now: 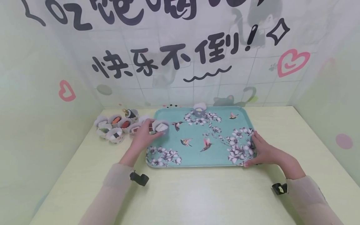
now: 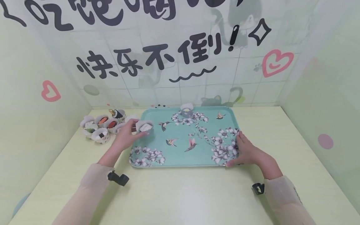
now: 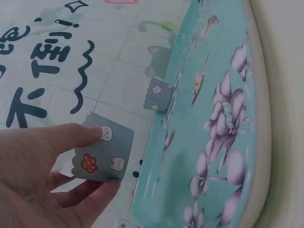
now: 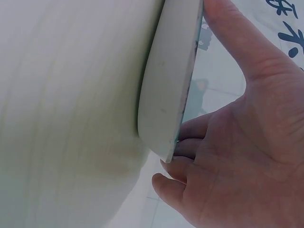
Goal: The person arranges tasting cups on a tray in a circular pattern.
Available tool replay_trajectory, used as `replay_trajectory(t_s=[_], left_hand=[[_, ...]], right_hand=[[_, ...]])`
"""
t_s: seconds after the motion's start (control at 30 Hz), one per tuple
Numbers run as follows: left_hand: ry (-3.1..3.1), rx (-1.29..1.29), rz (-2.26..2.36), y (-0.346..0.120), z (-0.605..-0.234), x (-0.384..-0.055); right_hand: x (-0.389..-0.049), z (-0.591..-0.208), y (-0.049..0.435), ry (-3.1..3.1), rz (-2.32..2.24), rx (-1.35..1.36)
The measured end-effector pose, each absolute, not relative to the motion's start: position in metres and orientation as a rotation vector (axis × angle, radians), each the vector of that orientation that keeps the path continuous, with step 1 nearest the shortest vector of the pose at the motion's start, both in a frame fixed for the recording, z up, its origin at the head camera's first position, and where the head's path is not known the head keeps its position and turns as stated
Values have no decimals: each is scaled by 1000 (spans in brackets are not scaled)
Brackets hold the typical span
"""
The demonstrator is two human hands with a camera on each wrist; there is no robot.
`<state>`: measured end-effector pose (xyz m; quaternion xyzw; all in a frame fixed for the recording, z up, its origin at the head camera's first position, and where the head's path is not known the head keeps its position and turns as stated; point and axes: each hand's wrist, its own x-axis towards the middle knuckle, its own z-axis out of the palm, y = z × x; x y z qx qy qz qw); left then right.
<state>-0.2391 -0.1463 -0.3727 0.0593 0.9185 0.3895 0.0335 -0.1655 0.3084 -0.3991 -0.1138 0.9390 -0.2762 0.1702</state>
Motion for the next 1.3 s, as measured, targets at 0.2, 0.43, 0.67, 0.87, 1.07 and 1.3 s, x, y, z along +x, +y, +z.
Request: replay_trajectory(t_s=[0.2, 0.43, 0.67, 0.87, 1.07, 1.3], left_hand=[[2846, 206, 1159, -134, -372, -244], [2869, 214, 1105, -121, -369, -249], [2832, 271, 1194, -109, -368, -253], [2816, 290, 1212, -98, -368, -256], [2791, 291, 1223, -86, -370, -262], [2761, 304, 1228, -73, -374, -269]], right_hand=[[-166, -400, 309, 2659, -792, -311], [-166, -400, 309, 2659, -799, -317], [-167, -400, 309, 2660, -793, -312], [-166, -400, 309, 2662, -795, -313], [-166, -399, 308, 2666, -792, -309], [-166, -400, 308, 2663, -786, -314]])
